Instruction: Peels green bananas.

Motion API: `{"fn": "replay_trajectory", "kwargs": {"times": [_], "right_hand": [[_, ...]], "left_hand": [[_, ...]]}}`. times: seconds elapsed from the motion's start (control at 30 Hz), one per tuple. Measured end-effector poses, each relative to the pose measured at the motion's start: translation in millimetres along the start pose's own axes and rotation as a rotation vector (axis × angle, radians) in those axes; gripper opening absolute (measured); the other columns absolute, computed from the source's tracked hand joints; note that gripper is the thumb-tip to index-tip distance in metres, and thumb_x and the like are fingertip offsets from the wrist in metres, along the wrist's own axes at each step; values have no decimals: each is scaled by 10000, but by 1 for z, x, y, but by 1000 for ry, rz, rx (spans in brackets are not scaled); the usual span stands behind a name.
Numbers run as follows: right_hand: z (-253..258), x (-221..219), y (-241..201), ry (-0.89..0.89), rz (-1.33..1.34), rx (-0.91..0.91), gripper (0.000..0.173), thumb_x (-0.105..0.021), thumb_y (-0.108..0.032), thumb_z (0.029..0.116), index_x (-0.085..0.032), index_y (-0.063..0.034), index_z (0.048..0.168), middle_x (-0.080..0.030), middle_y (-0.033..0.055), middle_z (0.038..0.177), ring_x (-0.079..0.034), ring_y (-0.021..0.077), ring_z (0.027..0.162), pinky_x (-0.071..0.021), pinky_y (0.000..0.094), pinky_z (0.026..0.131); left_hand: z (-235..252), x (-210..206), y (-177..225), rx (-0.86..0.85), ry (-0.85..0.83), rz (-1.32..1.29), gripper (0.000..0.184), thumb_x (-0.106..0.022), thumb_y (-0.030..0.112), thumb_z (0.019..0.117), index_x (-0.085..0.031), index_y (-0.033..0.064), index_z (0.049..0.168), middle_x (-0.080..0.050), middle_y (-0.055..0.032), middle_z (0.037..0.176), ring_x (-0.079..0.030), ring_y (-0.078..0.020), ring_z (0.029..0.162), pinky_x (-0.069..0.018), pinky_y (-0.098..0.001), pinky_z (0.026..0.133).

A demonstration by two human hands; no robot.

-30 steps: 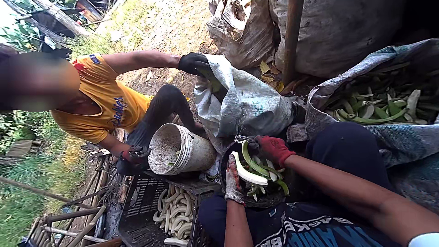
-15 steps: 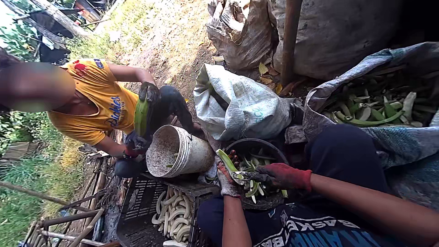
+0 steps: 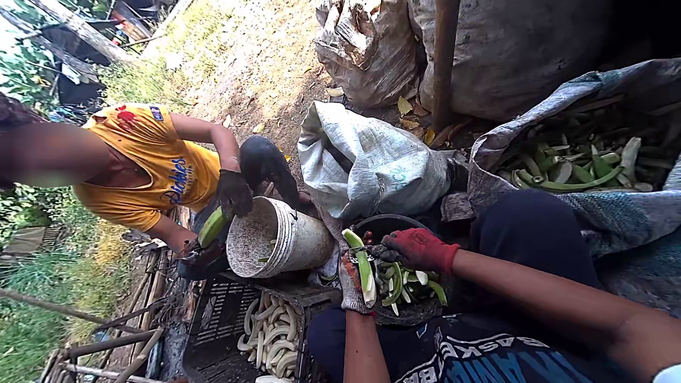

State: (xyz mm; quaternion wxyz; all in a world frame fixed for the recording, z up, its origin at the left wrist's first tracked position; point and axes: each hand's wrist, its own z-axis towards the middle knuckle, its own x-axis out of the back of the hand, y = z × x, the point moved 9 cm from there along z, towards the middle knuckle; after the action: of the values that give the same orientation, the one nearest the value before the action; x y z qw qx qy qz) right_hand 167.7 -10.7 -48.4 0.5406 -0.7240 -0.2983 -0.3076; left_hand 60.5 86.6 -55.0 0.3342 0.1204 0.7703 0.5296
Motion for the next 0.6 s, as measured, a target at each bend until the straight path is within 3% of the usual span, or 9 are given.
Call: {"fn": "replay_trajectory", "kwargs": {"times": [0.13, 0.2, 0.3, 0.37, 0.47, 0.5, 0.57, 0.6], "right_hand": [[-1, -8, -4, -42, 18, 14, 318, -520, -221, 1054, -602, -7, 1274, -665, 266, 1187, -665, 461, 1080, -509, 624, 869], [-1, -11, -5, -71, 11, 13, 311, -519, -216, 1055, -589, -4, 1272, -660, 268, 1192, -661, 464, 1091, -506, 626, 871], [7, -9, -2, -63, -21, -5, 337, -557, -198, 1028, -581, -8, 1306, -644, 279, 1226, -646, 477, 1117, -502, 636, 883], [12, -3, 3, -49, -34, -32, 353, -556, -197, 1029, -576, -9, 1328, -634, 285, 1245, -638, 484, 1130, -498, 639, 897], [23, 8, 16, 13, -26, -107, 335, -538, -190, 1038, -595, -16, 1318, -652, 261, 1226, -651, 454, 1120, -508, 615, 900], [26, 15, 24, 33, -24, -161, 331, -542, -196, 1044, -605, -24, 1319, -662, 247, 1223, -658, 439, 1118, -513, 610, 903], [31, 25, 40, 79, -48, -228, 320, -588, -200, 1018, -626, -40, 1292, -684, 223, 1177, -681, 418, 1069, -531, 599, 866], [31, 28, 43, 100, -52, -237, 310, -611, -202, 1001, -637, -47, 1269, -693, 212, 1142, -689, 409, 1037, -536, 594, 841]], "left_hand": [[7, 7, 9, -57, -7, 44, 597, -140, 500, 1103, -299, 110, 1526, -609, -73, 1314, -645, -148, 1104, -573, -341, 874], [8, 8, 6, -31, -11, 102, 510, -181, 403, 1122, -365, 84, 1476, -672, -61, 1180, -684, -109, 989, -588, -283, 811], [4, 11, 4, 3, -29, 251, 442, -247, 277, 1133, -429, 28, 1449, -673, -80, 1124, -670, -90, 945, -575, -257, 821], [-1, 14, -2, 64, -41, 337, 435, -265, 272, 1136, -442, 25, 1447, -658, -91, 1131, -670, -100, 921, -583, -273, 795], [-8, 9, -18, 222, -119, 322, 401, -330, 283, 1128, -477, 47, 1417, -700, -105, 1038, -698, -137, 764, -599, -280, 639], [-14, 0, -20, 265, -170, 306, 410, -335, 279, 1127, -455, 55, 1449, -719, -130, 1083, -711, -154, 769, -600, -280, 632], [-21, -5, -20, 280, -197, 299, 442, -338, 279, 1123, -440, 79, 1504, -681, -132, 1224, -701, -172, 926, -600, -309, 788], [-20, 2, -23, 283, -120, 298, 445, -359, 303, 1120, -455, 92, 1499, -701, -144, 1183, -713, -187, 850, -605, -310, 699]]}}
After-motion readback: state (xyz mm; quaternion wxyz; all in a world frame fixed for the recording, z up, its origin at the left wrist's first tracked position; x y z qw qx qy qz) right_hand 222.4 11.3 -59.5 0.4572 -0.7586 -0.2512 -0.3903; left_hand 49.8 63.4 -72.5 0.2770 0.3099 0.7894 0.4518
